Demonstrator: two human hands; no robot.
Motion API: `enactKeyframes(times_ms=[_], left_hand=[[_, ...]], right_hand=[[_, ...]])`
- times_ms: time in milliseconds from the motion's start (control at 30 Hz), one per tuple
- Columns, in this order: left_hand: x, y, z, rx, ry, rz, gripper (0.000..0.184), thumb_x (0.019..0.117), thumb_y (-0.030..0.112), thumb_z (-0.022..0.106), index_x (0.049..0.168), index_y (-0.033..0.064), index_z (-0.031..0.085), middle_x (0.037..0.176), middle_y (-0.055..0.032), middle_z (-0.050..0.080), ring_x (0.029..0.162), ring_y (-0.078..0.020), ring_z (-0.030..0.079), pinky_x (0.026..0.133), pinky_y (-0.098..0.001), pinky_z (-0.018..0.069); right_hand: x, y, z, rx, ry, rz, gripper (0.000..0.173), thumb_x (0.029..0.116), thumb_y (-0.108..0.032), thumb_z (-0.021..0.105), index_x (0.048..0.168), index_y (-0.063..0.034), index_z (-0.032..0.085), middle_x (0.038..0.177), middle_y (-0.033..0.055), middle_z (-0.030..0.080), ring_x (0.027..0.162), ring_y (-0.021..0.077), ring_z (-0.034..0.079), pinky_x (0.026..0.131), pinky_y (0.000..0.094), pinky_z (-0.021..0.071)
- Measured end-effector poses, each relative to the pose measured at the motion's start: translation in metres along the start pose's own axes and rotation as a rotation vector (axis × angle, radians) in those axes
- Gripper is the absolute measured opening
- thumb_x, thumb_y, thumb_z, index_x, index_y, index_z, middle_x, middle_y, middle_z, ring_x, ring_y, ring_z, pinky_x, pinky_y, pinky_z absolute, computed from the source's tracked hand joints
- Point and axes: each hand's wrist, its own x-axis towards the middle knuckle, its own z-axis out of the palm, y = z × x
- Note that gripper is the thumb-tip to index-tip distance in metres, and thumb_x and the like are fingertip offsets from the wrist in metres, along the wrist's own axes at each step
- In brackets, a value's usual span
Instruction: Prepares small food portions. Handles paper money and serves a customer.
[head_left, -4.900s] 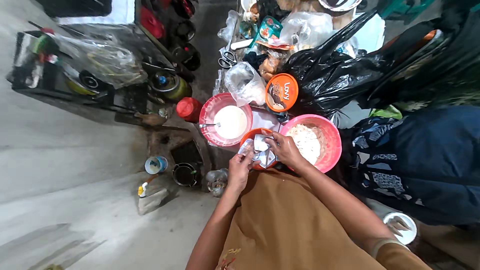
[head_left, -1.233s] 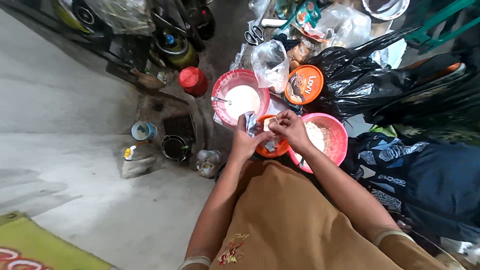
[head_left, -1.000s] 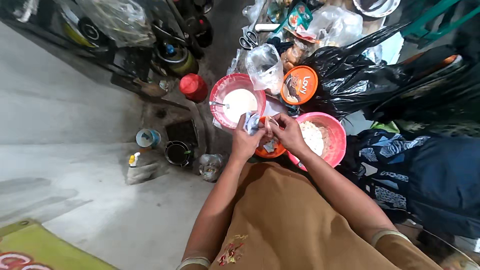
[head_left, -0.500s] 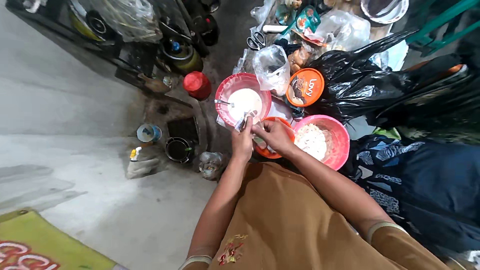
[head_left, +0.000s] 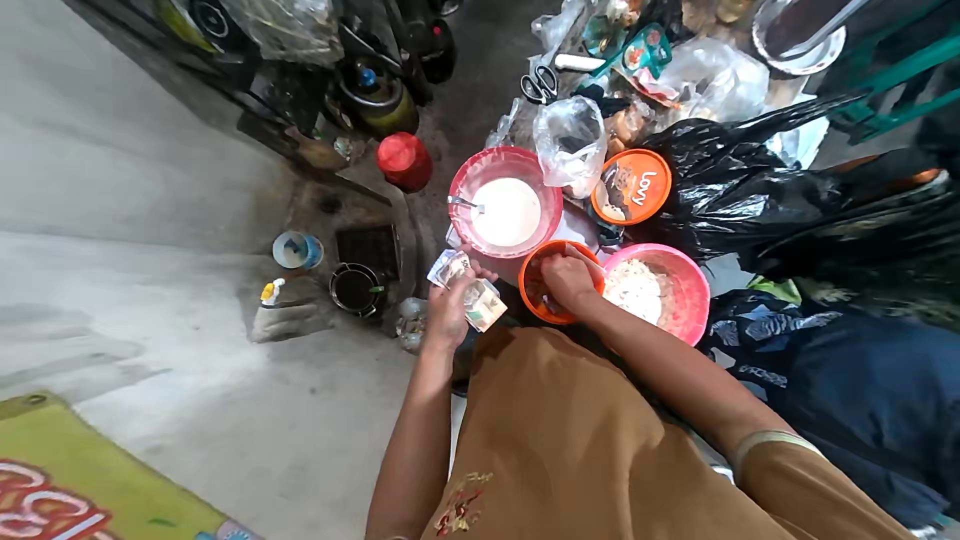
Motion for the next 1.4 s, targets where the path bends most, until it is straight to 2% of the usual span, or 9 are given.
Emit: enactKeyframes(times_ms=[267,400,500,600,733,833,1000,1167,1400], left_hand=[[-0.009,-0.029,0.037,0.372,-0.032,-0.039,0.049,0.094,0.008,0.072,0.14,0.0049,0.056,0.112,-0.0106,0.073,0.1,-0.0231,0.071,0.09,-0.0415,0.0603],[0.005,-0.016,0.073,0.468,-0.075,-0.008,0.062,0.0864,0.016,0.083,0.141,0.0126,0.055,0.117,-0.0052,0.071,0.09,-0.0161,0.07,0.077,-0.0338,0.062],[0.016,-0.009,0.087,0.418,-0.132,-0.034,0.078,0.082,0.016,0.087,0.149,0.0149,0.046,0.123,-0.009,0.067,0.101,-0.0189,0.07,0.087,-0.038,0.0615],[0.014,0.0,0.095,0.322,-0.178,-0.127,0.066,0.0873,0.02,0.082,0.145,0.0214,0.052,0.123,-0.0046,0.069,0.1,-0.0174,0.07,0.085,-0.038,0.0604],[0.015,0.007,0.109,0.27,-0.145,-0.105,0.033,0.0891,0.016,0.079,0.121,0.0118,0.069,0.107,-0.0021,0.075,0.095,-0.0143,0.072,0.086,-0.034,0.0602],[0.029,0.0,0.108,0.105,-0.113,0.089,0.023,0.0922,0.004,0.074,0.114,-0.0031,0.07,0.11,-0.0149,0.074,0.105,-0.0241,0.071,0.098,-0.0407,0.0576],[0.032,0.002,0.106,0.04,0.081,0.212,0.039,0.0916,0.009,0.076,0.123,-0.0052,0.059,0.11,-0.018,0.072,0.105,-0.0288,0.071,0.098,-0.0465,0.0583],[0.032,0.007,0.09,0.009,-0.173,0.178,0.043,0.0957,-0.002,0.065,0.137,-0.0075,0.054,0.125,-0.023,0.069,0.118,-0.0345,0.066,0.105,-0.0467,0.054],[0.042,0.017,0.076,0.085,-0.179,0.199,0.04,0.096,-0.003,0.062,0.136,-0.0061,0.056,0.121,-0.0204,0.07,0.113,-0.0301,0.068,0.1,-0.0449,0.0564]], right_hand=[[-0.05,0.043,-0.028,0.534,0.257,0.001,0.031,0.1065,-0.034,0.054,0.111,-0.0087,0.071,0.107,0.0119,0.072,0.097,0.03,0.071,0.086,0.0573,0.0571],[-0.058,0.041,-0.031,0.719,0.391,-0.11,0.03,0.1083,-0.031,0.051,0.104,-0.0084,0.07,0.093,0.0078,0.07,0.085,0.0211,0.069,0.078,0.0483,0.0584],[-0.063,0.035,-0.04,0.967,0.429,-0.125,0.033,0.1108,-0.033,0.045,0.105,-0.0079,0.065,0.085,0.0069,0.066,0.072,0.0177,0.064,0.065,0.0411,0.0561],[-0.065,0.03,-0.048,1.152,0.451,-0.109,0.032,0.111,-0.035,0.046,0.105,-0.0099,0.065,0.082,0.005,0.065,0.067,0.0157,0.062,0.06,0.0362,0.0542],[-0.065,0.026,-0.052,1.178,0.454,-0.119,0.025,0.1071,-0.032,0.056,0.102,-0.0098,0.068,0.081,0.0029,0.068,0.065,0.0118,0.062,0.059,0.0311,0.0532],[-0.065,0.028,-0.058,1.296,0.289,-0.158,0.021,0.1009,-0.028,0.068,0.104,-0.0078,0.068,0.085,0.0071,0.071,0.065,0.0174,0.068,0.057,0.034,0.0601],[-0.049,0.023,-0.063,1.255,0.232,-0.198,0.02,0.0972,-0.026,0.073,0.105,-0.0075,0.073,0.085,0.0045,0.074,0.067,0.0158,0.071,0.061,0.0351,0.063],[-0.038,0.011,-0.072,1.186,0.253,-0.2,0.025,0.1034,-0.031,0.064,0.1,-0.0082,0.073,0.08,0.0027,0.072,0.06,0.0127,0.067,0.056,0.0324,0.0599],[-0.028,0.007,-0.086,1.044,0.292,-0.259,0.023,0.1013,-0.033,0.067,0.1,-0.0118,0.075,0.081,-0.0016,0.073,0.067,0.0082,0.068,0.065,0.0308,0.0597]])
